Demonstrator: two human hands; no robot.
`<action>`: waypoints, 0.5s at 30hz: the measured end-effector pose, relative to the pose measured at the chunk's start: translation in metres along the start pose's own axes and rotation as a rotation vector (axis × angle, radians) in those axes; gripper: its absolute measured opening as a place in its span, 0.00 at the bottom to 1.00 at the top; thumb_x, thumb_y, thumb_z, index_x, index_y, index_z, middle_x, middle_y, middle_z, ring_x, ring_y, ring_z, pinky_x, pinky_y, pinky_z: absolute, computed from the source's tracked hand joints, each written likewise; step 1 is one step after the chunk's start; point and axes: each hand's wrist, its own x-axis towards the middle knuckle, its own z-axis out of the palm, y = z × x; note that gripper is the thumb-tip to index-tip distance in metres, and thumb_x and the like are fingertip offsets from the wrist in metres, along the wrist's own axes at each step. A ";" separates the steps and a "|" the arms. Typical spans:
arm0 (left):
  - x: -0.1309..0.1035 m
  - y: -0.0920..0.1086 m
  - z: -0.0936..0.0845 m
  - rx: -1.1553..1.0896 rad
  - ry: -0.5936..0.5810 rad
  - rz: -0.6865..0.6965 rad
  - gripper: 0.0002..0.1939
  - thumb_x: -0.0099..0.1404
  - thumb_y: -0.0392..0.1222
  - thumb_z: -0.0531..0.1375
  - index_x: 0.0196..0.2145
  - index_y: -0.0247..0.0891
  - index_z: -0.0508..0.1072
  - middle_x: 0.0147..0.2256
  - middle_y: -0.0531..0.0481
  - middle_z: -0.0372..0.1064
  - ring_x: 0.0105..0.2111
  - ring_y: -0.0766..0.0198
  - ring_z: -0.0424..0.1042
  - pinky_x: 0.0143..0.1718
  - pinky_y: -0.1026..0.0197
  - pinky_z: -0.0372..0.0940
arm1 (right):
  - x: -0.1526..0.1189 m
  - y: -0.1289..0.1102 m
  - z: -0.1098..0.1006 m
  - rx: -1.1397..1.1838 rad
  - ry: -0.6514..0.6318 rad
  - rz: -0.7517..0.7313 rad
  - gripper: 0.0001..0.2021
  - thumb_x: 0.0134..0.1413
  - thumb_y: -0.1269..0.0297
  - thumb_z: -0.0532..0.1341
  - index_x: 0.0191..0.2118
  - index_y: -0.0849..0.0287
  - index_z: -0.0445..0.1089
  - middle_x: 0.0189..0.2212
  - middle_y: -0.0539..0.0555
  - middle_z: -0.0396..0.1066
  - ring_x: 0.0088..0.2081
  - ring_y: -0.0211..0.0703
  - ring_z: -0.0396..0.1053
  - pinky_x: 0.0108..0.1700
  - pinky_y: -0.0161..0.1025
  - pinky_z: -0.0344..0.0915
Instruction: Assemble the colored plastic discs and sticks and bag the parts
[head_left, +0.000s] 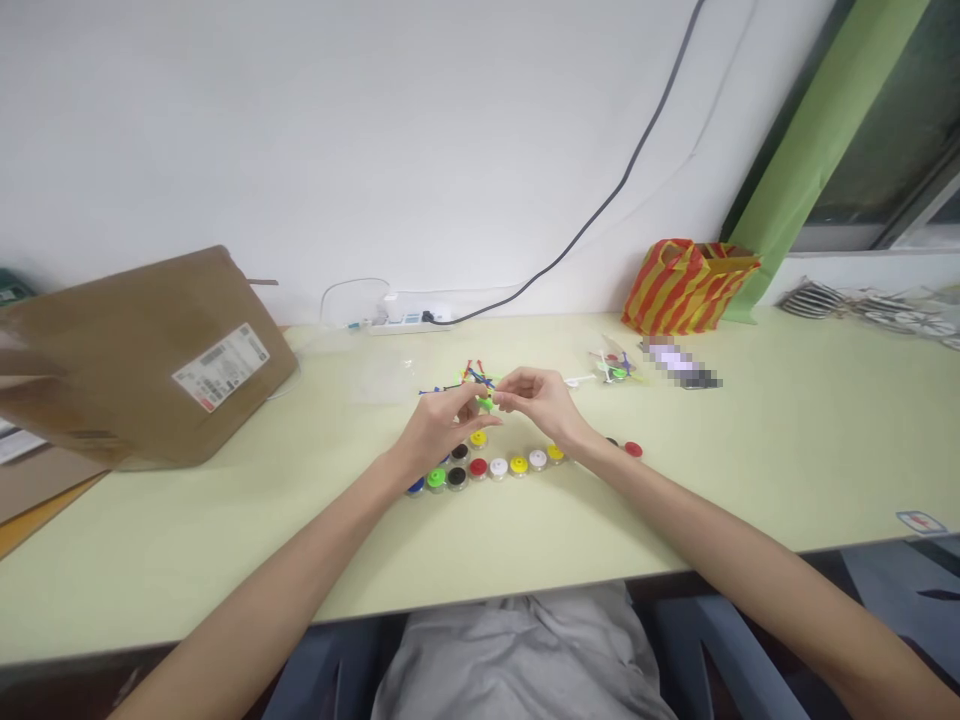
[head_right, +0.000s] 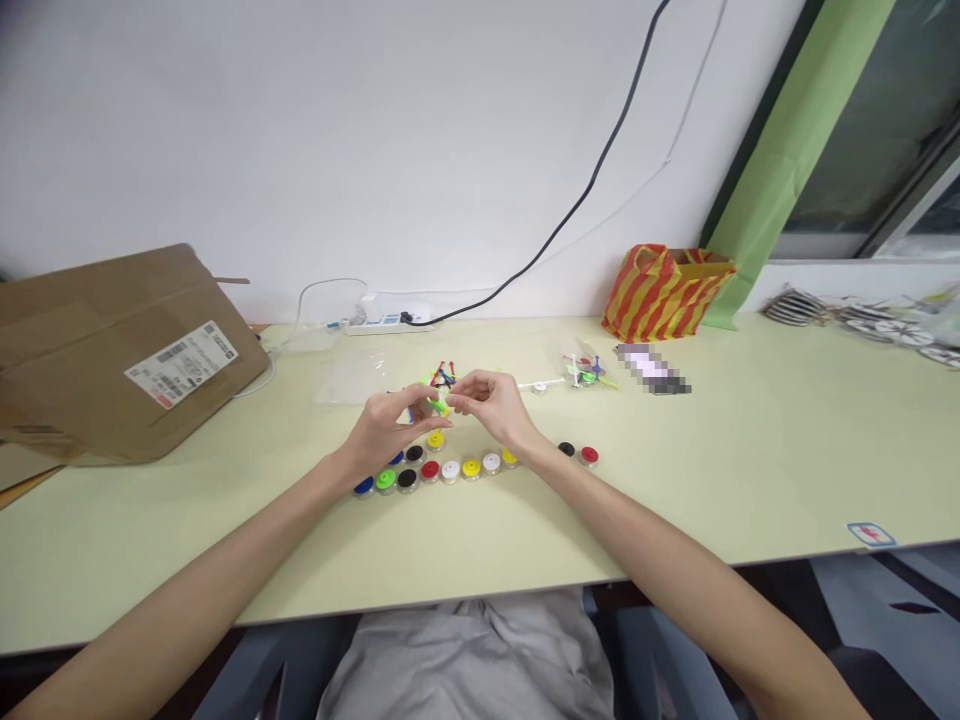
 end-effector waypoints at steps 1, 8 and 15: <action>0.000 0.000 0.000 0.001 -0.002 0.005 0.14 0.68 0.53 0.62 0.42 0.40 0.71 0.24 0.57 0.69 0.23 0.70 0.68 0.30 0.66 0.65 | 0.000 -0.001 0.000 0.003 -0.006 0.001 0.18 0.44 0.50 0.73 0.32 0.60 0.75 0.29 0.55 0.77 0.31 0.41 0.72 0.36 0.40 0.70; 0.002 0.003 -0.001 0.018 -0.023 0.009 0.11 0.70 0.50 0.60 0.42 0.41 0.71 0.26 0.56 0.71 0.24 0.70 0.68 0.31 0.66 0.65 | -0.001 -0.003 0.001 0.043 -0.056 0.006 0.15 0.48 0.53 0.72 0.34 0.60 0.77 0.32 0.55 0.78 0.34 0.41 0.73 0.38 0.40 0.69; 0.002 0.004 -0.001 0.057 0.004 0.013 0.09 0.72 0.48 0.57 0.42 0.41 0.71 0.27 0.55 0.72 0.25 0.68 0.71 0.31 0.66 0.66 | -0.001 -0.003 -0.001 0.013 -0.102 -0.004 0.15 0.52 0.52 0.69 0.37 0.60 0.78 0.34 0.54 0.78 0.35 0.41 0.72 0.38 0.38 0.69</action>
